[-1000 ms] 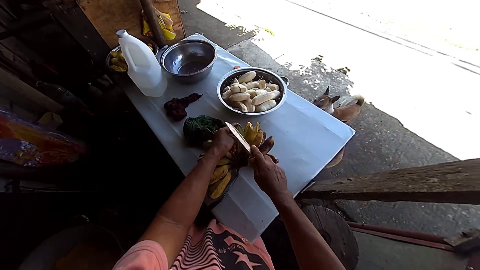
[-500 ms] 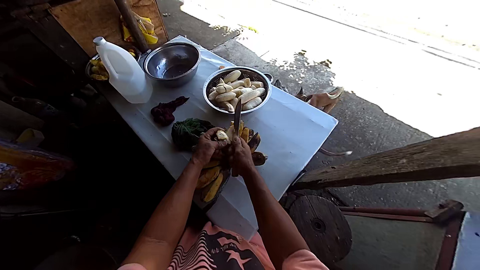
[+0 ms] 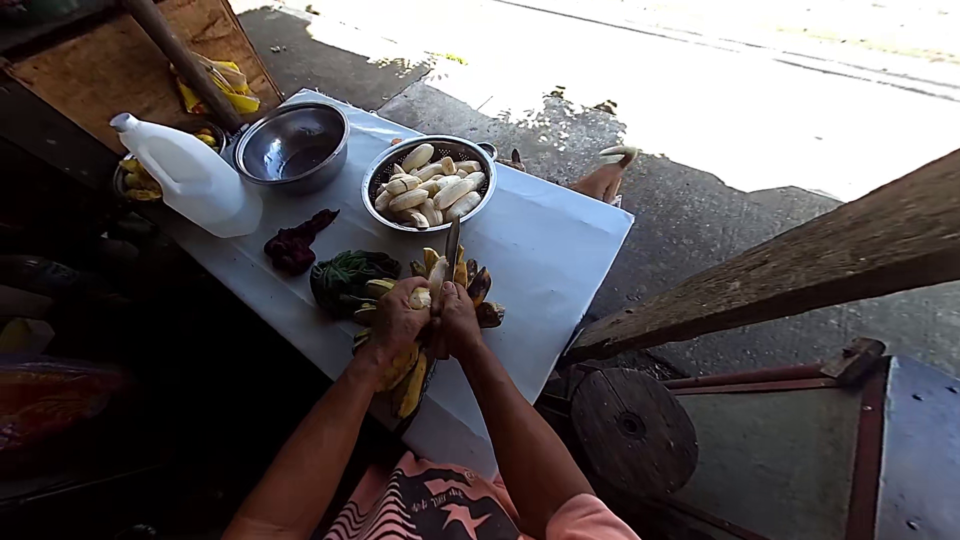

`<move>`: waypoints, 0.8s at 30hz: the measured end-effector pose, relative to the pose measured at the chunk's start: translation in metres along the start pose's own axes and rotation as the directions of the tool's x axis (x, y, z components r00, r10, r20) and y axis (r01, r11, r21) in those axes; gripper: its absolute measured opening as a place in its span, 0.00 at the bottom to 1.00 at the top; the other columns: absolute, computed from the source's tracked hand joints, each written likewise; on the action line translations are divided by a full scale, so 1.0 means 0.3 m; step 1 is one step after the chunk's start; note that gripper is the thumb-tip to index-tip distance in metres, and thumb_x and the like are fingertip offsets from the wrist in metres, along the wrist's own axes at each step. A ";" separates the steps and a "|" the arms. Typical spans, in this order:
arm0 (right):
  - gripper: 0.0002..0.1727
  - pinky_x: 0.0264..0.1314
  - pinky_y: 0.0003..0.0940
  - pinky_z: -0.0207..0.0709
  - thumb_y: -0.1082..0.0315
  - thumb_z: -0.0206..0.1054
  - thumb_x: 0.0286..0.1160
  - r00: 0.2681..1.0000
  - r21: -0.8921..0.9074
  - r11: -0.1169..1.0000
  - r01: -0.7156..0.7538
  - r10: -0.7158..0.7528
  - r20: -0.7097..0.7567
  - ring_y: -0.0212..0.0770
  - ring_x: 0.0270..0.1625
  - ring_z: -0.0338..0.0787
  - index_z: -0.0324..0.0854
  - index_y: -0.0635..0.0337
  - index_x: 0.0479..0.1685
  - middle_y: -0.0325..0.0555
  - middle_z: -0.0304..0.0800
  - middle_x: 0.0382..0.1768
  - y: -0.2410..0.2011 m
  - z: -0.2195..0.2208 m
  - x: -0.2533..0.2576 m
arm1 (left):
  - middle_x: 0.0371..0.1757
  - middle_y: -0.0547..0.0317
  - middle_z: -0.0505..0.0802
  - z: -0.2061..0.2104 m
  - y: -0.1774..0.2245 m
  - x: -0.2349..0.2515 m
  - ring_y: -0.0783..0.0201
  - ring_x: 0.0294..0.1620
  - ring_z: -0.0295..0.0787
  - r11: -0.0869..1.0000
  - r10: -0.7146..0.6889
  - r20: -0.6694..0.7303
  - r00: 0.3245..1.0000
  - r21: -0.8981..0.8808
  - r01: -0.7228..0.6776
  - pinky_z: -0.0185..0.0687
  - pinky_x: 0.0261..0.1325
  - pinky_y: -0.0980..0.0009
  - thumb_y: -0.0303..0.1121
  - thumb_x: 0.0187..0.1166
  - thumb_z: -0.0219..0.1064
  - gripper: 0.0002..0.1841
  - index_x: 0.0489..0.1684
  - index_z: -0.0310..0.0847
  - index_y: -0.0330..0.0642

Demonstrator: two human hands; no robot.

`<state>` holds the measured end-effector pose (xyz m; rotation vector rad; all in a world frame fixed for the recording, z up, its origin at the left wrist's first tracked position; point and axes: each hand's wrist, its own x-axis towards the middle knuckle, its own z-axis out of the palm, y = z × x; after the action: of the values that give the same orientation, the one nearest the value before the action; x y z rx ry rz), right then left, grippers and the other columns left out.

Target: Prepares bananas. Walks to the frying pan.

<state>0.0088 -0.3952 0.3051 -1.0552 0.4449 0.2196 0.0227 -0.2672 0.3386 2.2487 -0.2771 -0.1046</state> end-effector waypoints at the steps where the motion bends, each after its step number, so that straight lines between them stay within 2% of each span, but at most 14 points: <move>1: 0.21 0.14 0.27 0.70 0.48 0.40 0.97 1.000 0.024 1.000 -0.013 0.013 -0.002 0.34 0.12 0.70 0.68 0.55 0.60 0.41 0.70 0.16 -0.004 -0.010 -0.001 | 0.65 0.50 0.90 0.000 0.000 -0.017 0.55 0.61 0.90 0.997 0.049 0.036 0.998 0.063 -0.052 0.84 0.67 0.50 0.27 0.69 0.77 0.23 0.66 0.85 0.42; 2: 0.21 0.15 0.27 0.71 0.48 0.41 0.97 1.000 0.033 0.999 -0.013 0.012 0.004 0.34 0.13 0.72 0.68 0.56 0.60 0.42 0.73 0.18 -0.008 -0.021 -0.009 | 0.68 0.50 0.89 -0.003 -0.004 -0.029 0.55 0.65 0.89 0.994 0.062 0.048 0.997 0.092 -0.066 0.83 0.69 0.50 0.27 0.70 0.76 0.23 0.67 0.85 0.42; 4: 0.19 0.16 0.26 0.73 0.53 0.44 0.97 0.997 0.010 0.998 0.060 -0.060 0.044 0.35 0.15 0.78 0.69 0.57 0.67 0.48 0.87 0.29 -0.009 -0.043 -0.039 | 0.66 0.47 0.87 -0.026 0.003 -0.034 0.53 0.63 0.87 0.997 -0.055 0.003 0.998 0.054 0.055 0.83 0.66 0.49 0.24 0.67 0.76 0.26 0.69 0.85 0.44; 5: 0.19 0.19 0.26 0.75 0.57 0.47 0.96 0.989 -0.012 0.994 0.112 -0.110 0.102 0.36 0.18 0.81 0.67 0.55 0.76 0.51 0.91 0.37 -0.001 -0.058 -0.055 | 0.61 0.47 0.88 -0.037 0.005 -0.027 0.53 0.56 0.87 0.989 -0.150 -0.028 0.988 -0.018 0.149 0.85 0.58 0.50 0.21 0.66 0.74 0.28 0.70 0.84 0.46; 7: 0.28 0.21 0.27 0.76 0.65 0.58 0.89 0.964 -0.080 0.980 0.184 -0.165 0.207 0.37 0.22 0.83 0.60 0.52 0.87 0.53 0.90 0.42 0.024 -0.076 -0.070 | 0.46 0.48 0.92 -0.048 -0.007 -0.007 0.59 0.34 0.88 0.953 -0.262 -0.034 0.965 -0.170 0.252 0.86 0.35 0.60 0.17 0.64 0.71 0.30 0.69 0.85 0.49; 9: 0.39 0.24 0.29 0.79 0.69 0.67 0.81 0.954 -0.253 0.941 0.226 -0.162 0.251 0.37 0.26 0.85 0.53 0.50 0.91 0.52 0.89 0.46 0.029 -0.084 -0.063 | 0.43 0.48 0.92 -0.061 -0.017 0.000 0.62 0.24 0.82 0.909 -0.271 0.016 0.962 -0.325 0.262 0.78 0.23 0.68 0.13 0.64 0.67 0.31 0.71 0.85 0.48; 12: 0.47 0.37 0.37 0.86 0.64 0.76 0.74 0.953 -0.569 0.770 0.289 -0.173 0.250 0.41 0.32 0.89 0.51 0.52 0.93 0.54 0.88 0.47 -0.010 -0.070 -0.045 | 0.49 0.47 0.93 -0.078 -0.028 0.001 0.65 0.22 0.80 0.857 -0.248 0.053 0.967 -0.454 0.244 0.75 0.20 0.71 0.10 0.62 0.64 0.33 0.71 0.85 0.44; 14: 0.50 0.61 0.51 0.84 0.59 0.79 0.69 0.944 -0.697 0.637 0.329 -0.208 0.255 0.51 0.53 0.92 0.53 0.55 0.92 0.59 0.89 0.58 -0.030 -0.068 -0.033 | 0.52 0.47 0.92 -0.079 -0.036 -0.004 0.64 0.24 0.82 0.850 -0.236 0.094 0.967 -0.462 0.252 0.77 0.22 0.70 0.10 0.64 0.64 0.33 0.73 0.82 0.44; 16: 0.52 0.68 0.54 0.81 0.56 0.83 0.64 0.930 -0.695 0.618 0.367 -0.230 0.287 0.52 0.61 0.90 0.57 0.53 0.91 0.59 0.89 0.61 -0.030 -0.071 -0.019 | 0.51 0.47 0.93 -0.072 -0.035 -0.014 0.63 0.27 0.84 0.851 -0.211 0.127 0.969 -0.463 0.246 0.79 0.25 0.69 0.12 0.67 0.63 0.32 0.76 0.79 0.43; 18: 0.54 0.59 0.45 0.85 0.52 0.83 0.61 0.930 -0.622 0.696 0.358 -0.208 0.302 0.44 0.53 0.91 0.57 0.50 0.91 0.55 0.88 0.60 -0.018 -0.073 -0.031 | 0.55 0.47 0.93 -0.082 -0.022 -0.027 0.61 0.36 0.89 0.879 -0.152 0.177 0.973 -0.425 0.214 0.86 0.35 0.66 0.16 0.70 0.61 0.33 0.81 0.74 0.44; 20: 0.53 0.36 0.34 0.83 0.55 0.83 0.61 0.937 -0.445 0.844 0.301 -0.174 0.304 0.38 0.35 0.86 0.57 0.51 0.91 0.53 0.86 0.55 -0.016 -0.076 -0.089 | 0.61 0.47 0.92 -0.092 -0.010 -0.048 0.60 0.43 0.92 0.889 -0.131 0.171 0.977 -0.415 0.192 0.89 0.46 0.63 0.18 0.69 0.58 0.37 0.87 0.67 0.45; 21: 0.49 0.25 0.31 0.79 0.58 0.83 0.62 0.942 -0.326 0.910 0.256 -0.159 0.297 0.37 0.25 0.82 0.61 0.53 0.88 0.52 0.86 0.46 -0.028 -0.078 -0.124 | 0.67 0.43 0.89 -0.093 -0.001 -0.061 0.58 0.45 0.93 0.876 -0.168 0.105 0.980 -0.441 0.197 0.90 0.49 0.61 0.18 0.68 0.58 0.39 0.90 0.64 0.45; 23: 0.36 0.17 0.27 0.75 0.62 0.80 0.67 0.950 -0.173 0.969 0.174 -0.119 0.289 0.35 0.16 0.76 0.68 0.59 0.74 0.50 0.84 0.33 -0.091 -0.072 -0.160 | 0.87 0.37 0.68 -0.101 0.021 -0.050 0.53 0.46 0.95 0.816 -0.326 -0.063 0.943 -0.522 0.247 0.94 0.49 0.58 0.15 0.73 0.58 0.43 0.95 0.50 0.48; 24: 0.30 0.17 0.27 0.76 0.64 0.77 0.70 0.954 -0.151 0.976 0.155 -0.109 0.278 0.34 0.15 0.76 0.71 0.61 0.71 0.48 0.83 0.28 -0.132 -0.061 -0.150 | 0.91 0.38 0.60 -0.108 0.029 -0.026 0.50 0.46 0.95 0.749 -0.440 -0.097 0.893 -0.588 0.305 0.95 0.48 0.57 0.15 0.77 0.57 0.45 0.97 0.41 0.50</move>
<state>-0.0205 -0.4288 0.3491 -1.1993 0.1098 0.2808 0.0191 -0.2465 0.3657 1.6690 0.3139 -0.1184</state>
